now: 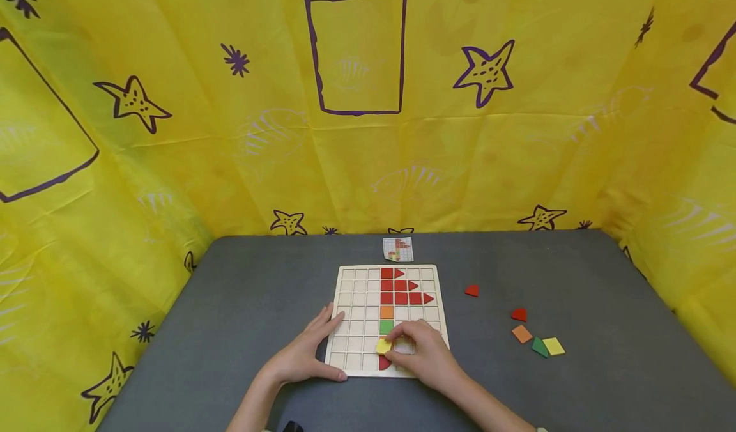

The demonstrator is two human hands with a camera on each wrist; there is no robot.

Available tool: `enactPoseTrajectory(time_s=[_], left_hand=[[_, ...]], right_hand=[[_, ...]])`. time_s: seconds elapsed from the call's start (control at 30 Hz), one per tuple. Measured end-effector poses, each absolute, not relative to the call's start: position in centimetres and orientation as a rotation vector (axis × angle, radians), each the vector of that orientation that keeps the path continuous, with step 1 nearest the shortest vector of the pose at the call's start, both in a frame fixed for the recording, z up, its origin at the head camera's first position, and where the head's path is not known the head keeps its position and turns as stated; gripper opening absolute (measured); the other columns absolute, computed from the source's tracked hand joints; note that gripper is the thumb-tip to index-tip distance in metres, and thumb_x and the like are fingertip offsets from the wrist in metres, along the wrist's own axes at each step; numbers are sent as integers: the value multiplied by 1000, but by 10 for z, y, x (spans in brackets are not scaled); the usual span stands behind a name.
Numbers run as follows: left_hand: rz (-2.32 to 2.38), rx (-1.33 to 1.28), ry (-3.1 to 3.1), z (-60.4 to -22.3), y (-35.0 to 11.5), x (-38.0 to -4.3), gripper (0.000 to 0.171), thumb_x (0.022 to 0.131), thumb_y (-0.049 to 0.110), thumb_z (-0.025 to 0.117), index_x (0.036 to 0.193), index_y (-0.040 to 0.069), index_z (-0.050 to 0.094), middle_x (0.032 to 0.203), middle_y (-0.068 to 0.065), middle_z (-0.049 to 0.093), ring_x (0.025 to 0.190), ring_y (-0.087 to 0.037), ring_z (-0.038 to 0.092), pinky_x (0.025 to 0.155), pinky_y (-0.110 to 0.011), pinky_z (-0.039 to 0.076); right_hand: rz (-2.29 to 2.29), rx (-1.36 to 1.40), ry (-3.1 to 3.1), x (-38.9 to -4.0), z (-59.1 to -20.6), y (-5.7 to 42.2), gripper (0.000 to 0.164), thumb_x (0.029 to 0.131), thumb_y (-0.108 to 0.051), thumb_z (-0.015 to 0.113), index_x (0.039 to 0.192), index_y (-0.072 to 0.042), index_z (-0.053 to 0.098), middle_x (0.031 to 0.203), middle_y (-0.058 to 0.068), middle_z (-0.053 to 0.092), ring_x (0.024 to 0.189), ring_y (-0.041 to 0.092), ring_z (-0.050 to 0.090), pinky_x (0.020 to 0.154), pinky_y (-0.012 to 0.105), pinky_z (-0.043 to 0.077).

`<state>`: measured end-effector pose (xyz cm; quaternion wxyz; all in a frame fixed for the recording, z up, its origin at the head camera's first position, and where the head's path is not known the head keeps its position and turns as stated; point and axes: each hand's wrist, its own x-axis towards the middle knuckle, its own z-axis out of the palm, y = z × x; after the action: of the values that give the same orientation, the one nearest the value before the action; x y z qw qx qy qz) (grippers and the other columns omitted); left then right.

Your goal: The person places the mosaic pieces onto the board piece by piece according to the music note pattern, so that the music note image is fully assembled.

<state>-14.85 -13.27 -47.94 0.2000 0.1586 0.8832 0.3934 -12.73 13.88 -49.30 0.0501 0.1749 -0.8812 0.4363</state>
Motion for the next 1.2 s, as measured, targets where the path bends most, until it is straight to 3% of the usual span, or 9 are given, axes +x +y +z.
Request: enactPoseTrajectory(time_s=[0.3,0.77,1.2], left_hand=[[1093,433,2454,-480,-133,-150,109,62,44,86,151,19,28,161,-7,5,147,-31,2,108,-64,20],[1105,444,2451,-480,-134,-149,108,63,43,86,150,17,28,161,-8,5,147,-32,3,108,-64,19],[1093,448,2470,-478,-132,-148,110,62,41,88,150,16,28,161,-8,6,147,-32,4,108,-63,20]], right_hand=[[1162,764,-2571,-140,-497,121,24,69,-15,83,83,-27,68,84,-20,63,83,2,50,75,22,44],[1146,782,-2583,-140,-497,117,21,72,-13,80,84,-26,69,86,-20,65,84,0,46,74,21,42],[1245,485,-2645,-135,-487,151,24,72,-17,82,92,-27,73,93,-22,64,90,3,54,77,25,47]])
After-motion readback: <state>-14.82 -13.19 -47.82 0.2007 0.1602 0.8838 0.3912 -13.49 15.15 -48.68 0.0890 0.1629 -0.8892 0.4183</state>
